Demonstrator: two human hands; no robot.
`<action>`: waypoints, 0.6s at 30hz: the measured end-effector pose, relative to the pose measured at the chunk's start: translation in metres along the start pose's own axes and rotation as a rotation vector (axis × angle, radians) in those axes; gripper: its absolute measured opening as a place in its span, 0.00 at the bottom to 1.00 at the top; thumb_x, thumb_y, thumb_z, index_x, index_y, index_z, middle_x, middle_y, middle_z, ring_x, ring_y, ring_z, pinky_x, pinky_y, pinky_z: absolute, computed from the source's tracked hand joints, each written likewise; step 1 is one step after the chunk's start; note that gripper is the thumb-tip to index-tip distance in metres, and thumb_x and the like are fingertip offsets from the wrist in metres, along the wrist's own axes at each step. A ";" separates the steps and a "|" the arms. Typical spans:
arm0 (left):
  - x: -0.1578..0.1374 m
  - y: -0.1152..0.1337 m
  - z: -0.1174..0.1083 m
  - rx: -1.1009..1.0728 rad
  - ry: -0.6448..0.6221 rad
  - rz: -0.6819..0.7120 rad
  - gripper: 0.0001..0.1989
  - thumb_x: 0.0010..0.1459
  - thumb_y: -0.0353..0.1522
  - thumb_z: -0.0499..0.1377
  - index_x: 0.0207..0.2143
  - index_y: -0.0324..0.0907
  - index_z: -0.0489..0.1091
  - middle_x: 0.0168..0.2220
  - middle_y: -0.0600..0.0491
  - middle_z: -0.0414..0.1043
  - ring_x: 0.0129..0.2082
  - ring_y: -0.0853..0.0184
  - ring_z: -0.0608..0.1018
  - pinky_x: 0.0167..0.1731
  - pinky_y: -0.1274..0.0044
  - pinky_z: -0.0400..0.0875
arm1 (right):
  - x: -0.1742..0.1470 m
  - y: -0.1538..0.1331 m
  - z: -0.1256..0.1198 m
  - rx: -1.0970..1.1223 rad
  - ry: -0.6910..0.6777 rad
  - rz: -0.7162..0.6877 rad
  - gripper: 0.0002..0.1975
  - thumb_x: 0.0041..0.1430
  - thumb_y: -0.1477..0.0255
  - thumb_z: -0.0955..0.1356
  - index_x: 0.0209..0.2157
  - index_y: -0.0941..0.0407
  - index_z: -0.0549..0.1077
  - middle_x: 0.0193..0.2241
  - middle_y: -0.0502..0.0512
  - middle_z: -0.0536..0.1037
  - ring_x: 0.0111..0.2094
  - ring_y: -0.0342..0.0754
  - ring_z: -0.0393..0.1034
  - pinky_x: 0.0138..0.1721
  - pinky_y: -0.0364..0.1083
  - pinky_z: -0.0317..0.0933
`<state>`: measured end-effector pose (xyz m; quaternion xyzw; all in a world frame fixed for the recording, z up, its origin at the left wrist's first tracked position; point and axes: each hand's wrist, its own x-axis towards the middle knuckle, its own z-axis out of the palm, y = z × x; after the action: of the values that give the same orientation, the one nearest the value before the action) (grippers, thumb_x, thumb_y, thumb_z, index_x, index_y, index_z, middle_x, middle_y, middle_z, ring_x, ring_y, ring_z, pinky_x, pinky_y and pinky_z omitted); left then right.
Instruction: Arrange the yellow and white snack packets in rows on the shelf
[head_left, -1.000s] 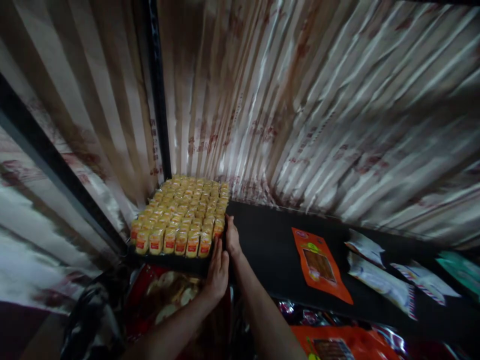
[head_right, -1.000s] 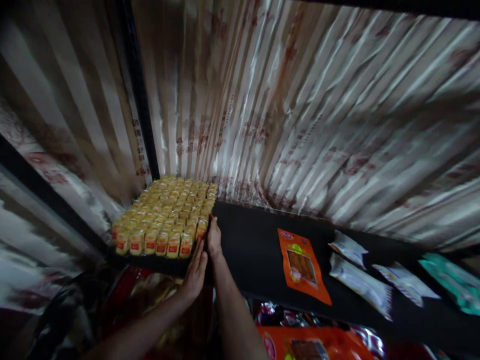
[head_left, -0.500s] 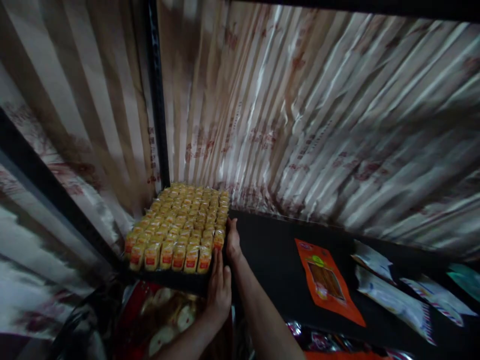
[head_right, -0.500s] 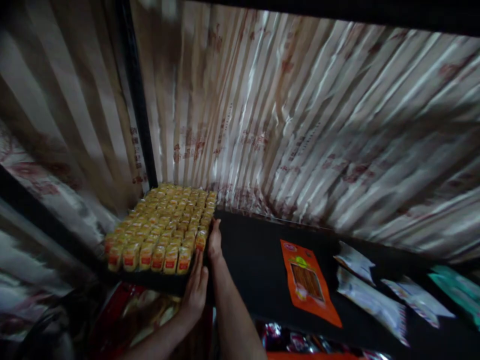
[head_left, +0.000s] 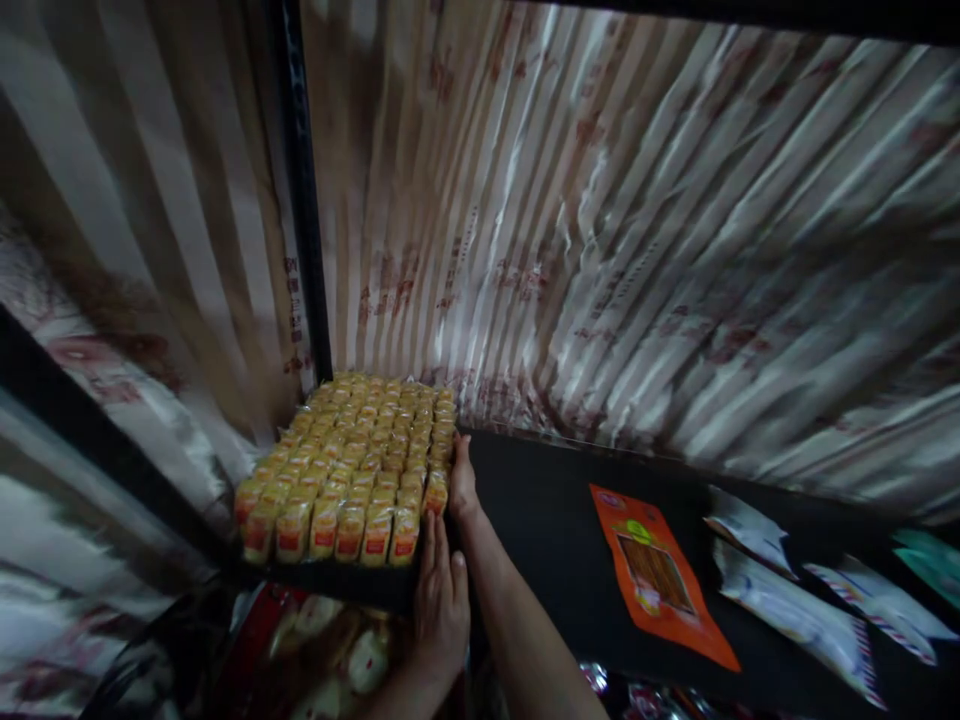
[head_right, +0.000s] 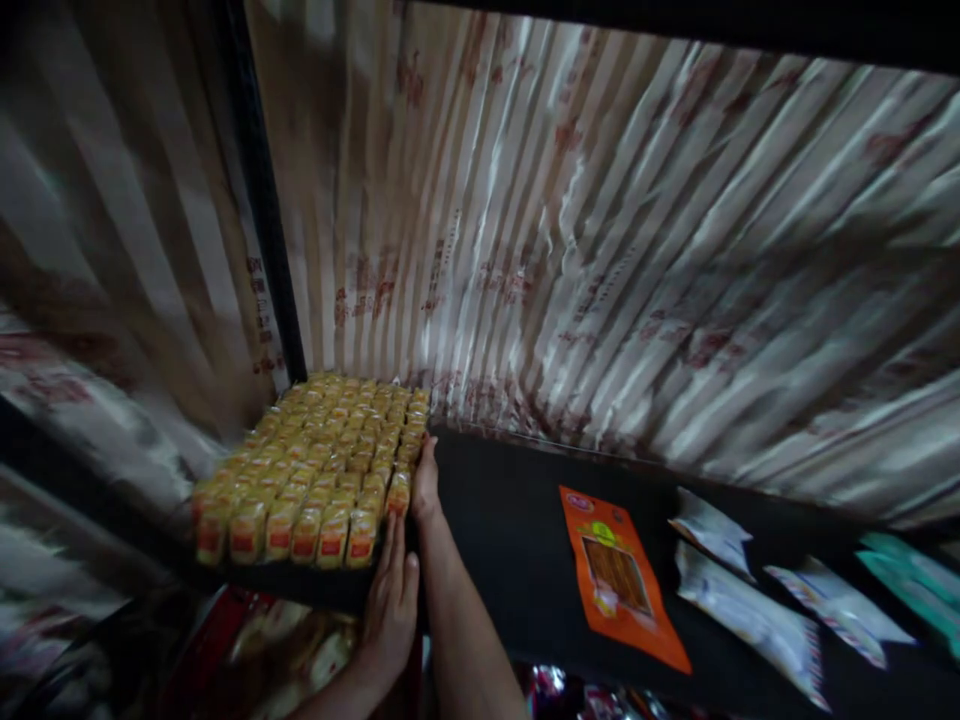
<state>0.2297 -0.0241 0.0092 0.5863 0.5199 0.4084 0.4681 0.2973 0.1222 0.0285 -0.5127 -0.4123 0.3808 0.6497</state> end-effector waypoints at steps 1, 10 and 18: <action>0.000 0.000 0.001 0.006 0.005 -0.005 0.30 0.63 0.38 0.41 0.64 0.35 0.48 0.67 0.47 0.40 0.66 0.65 0.43 0.65 0.71 0.39 | 0.001 -0.002 0.002 0.030 -0.018 0.032 0.38 0.58 0.44 0.48 0.50 0.52 0.71 0.40 0.53 0.79 0.47 0.51 0.71 0.50 0.49 0.64; 0.001 0.000 0.003 0.013 0.010 -0.047 0.31 0.63 0.39 0.41 0.65 0.35 0.44 0.67 0.49 0.37 0.66 0.65 0.43 0.65 0.69 0.39 | 0.023 -0.001 -0.011 0.139 -0.001 0.080 0.37 0.59 0.45 0.49 0.51 0.54 0.71 0.42 0.55 0.79 0.47 0.51 0.71 0.50 0.52 0.64; 0.000 -0.002 0.003 0.035 -0.008 -0.047 0.31 0.63 0.41 0.39 0.66 0.37 0.41 0.68 0.51 0.34 0.67 0.67 0.40 0.65 0.70 0.35 | 0.044 0.001 -0.004 0.119 -0.069 0.053 0.35 0.58 0.45 0.52 0.41 0.55 0.76 0.31 0.55 0.81 0.47 0.53 0.71 0.49 0.52 0.64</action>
<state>0.2325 -0.0240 0.0063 0.5835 0.5388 0.3860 0.4694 0.3168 0.1618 0.0335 -0.4705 -0.3974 0.4394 0.6540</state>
